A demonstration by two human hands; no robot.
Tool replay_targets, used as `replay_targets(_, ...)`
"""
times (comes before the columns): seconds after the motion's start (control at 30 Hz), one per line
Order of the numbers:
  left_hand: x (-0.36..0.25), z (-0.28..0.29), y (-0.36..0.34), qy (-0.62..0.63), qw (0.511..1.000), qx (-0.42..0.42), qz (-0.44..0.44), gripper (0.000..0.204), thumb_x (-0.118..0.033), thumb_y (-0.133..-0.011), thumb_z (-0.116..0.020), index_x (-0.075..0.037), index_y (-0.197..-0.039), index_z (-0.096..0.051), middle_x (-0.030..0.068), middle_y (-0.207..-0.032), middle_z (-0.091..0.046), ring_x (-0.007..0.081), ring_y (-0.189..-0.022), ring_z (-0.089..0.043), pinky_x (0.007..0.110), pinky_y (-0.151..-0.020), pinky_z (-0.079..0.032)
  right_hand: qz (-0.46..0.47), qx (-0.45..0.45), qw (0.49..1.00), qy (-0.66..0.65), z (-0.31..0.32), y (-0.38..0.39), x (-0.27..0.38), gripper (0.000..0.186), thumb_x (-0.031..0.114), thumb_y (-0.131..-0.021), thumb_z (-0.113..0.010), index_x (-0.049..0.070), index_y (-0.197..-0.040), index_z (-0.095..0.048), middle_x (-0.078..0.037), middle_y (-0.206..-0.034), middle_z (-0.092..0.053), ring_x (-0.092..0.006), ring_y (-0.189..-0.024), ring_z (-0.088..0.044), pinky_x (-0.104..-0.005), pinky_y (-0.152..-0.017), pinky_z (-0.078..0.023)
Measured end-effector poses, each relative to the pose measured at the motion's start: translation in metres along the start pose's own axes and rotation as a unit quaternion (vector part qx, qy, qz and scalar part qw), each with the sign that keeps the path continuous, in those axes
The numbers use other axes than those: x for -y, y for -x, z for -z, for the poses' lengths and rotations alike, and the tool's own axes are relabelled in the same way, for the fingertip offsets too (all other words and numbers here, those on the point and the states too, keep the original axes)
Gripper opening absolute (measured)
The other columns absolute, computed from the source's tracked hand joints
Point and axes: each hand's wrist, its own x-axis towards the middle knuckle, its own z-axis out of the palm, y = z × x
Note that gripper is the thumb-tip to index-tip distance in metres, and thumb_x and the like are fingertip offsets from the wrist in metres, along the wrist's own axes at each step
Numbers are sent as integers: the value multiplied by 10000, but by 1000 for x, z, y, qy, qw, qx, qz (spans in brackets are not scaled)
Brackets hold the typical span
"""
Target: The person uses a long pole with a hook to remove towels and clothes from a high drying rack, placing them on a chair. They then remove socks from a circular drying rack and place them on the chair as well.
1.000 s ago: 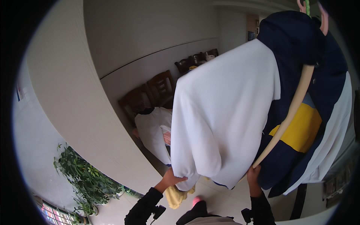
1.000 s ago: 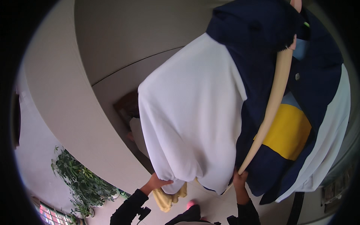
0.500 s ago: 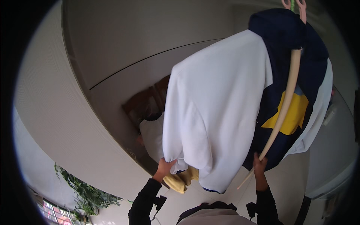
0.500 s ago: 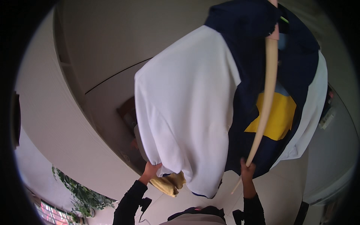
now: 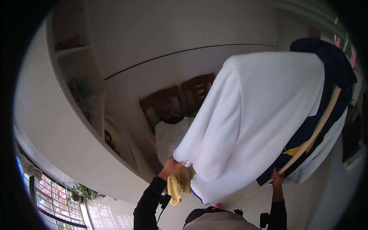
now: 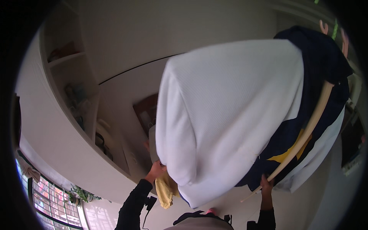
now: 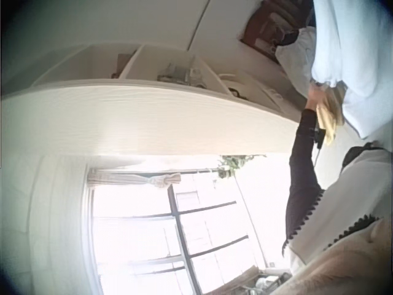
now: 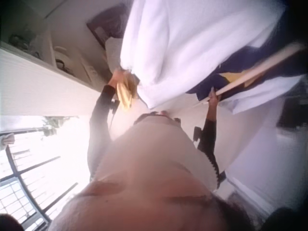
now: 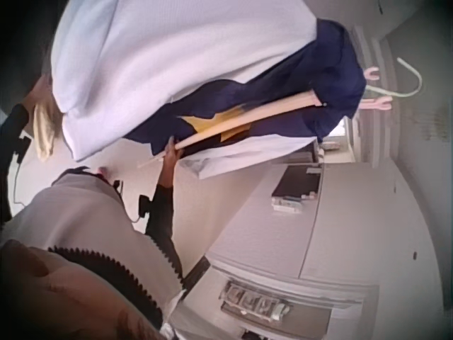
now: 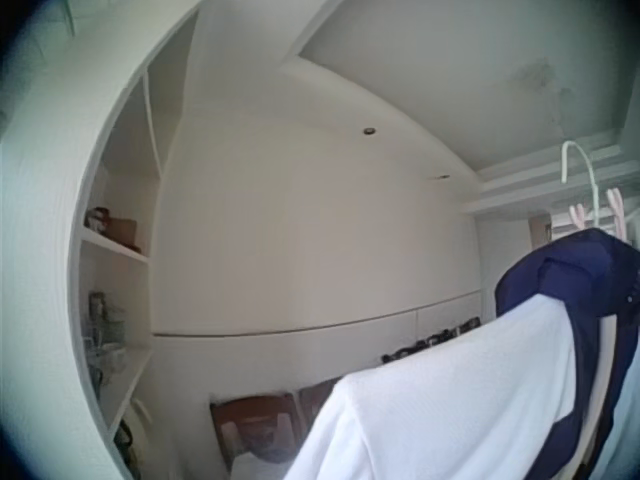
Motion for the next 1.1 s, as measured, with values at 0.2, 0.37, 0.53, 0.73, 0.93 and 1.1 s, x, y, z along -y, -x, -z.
replay_targets(0.2,-14,33,-45,-113,980,-65,-147,390,-75,-744,-584,-34,-1128,-529,41,-914,-564,115,-823,-526,235,-751,-415,-8,25,998,53,10,-11,2,197,139,-753,-614,105,-631,-464,55,-482,-355,-48,-381,-328,-201,-350,-245)
replay_targets(0.37,40,105,-185,-91,982,-53,-156,309,-53,-805,-517,-41,-1113,-537,76,-970,-573,146,-908,-532,260,-801,-414,-29,14,995,89,-58,-44,-52,241,122,-748,-598,107,-556,-455,46,-478,-396,-48,-391,-361,-209,-354,-250)
replay_targets(0.53,46,151,-309,-388,870,-261,-158,400,-227,-865,-495,-29,-1209,-443,143,-1203,-460,230,-1132,-414,355,-930,-344,-18,4,983,183,-115,-93,-68,278,69,-741,-568,119,-512,-418,69,-465,-374,-35,-398,-359,-217,-360,-256)
replay_targets(0.73,-25,121,-329,258,950,75,-162,705,-529,-846,-406,-33,-1326,-259,117,-1360,-286,226,-1244,-277,349,-1021,-227,-36,33,966,253,-189,-112,-88,344,96,-784,-586,118,-492,-406,50,-435,-376,-41,-363,-336,-217,-338,-238)
replay_targets(0.93,-112,56,-242,121,860,-357,-343,145,-49,-811,-522,-38,-884,-398,64,-817,-459,160,-791,-474,276,-716,-389,-3,50,968,247,-222,-149,-122,362,120,-791,-596,107,-488,-399,51,-428,-379,-41,-359,-333,-215,-334,-243)
replay_targets(1.1,-87,41,-230,-162,953,-136,-219,406,-151,-813,-573,31,-1133,-401,162,-1037,-519,245,-933,-505,308,-842,-375,16,100,972,213,-236,-183,-127,363,153,-790,-610,105,-500,-398,61,-435,-369,-33,-379,-327,-213,-351,-242)
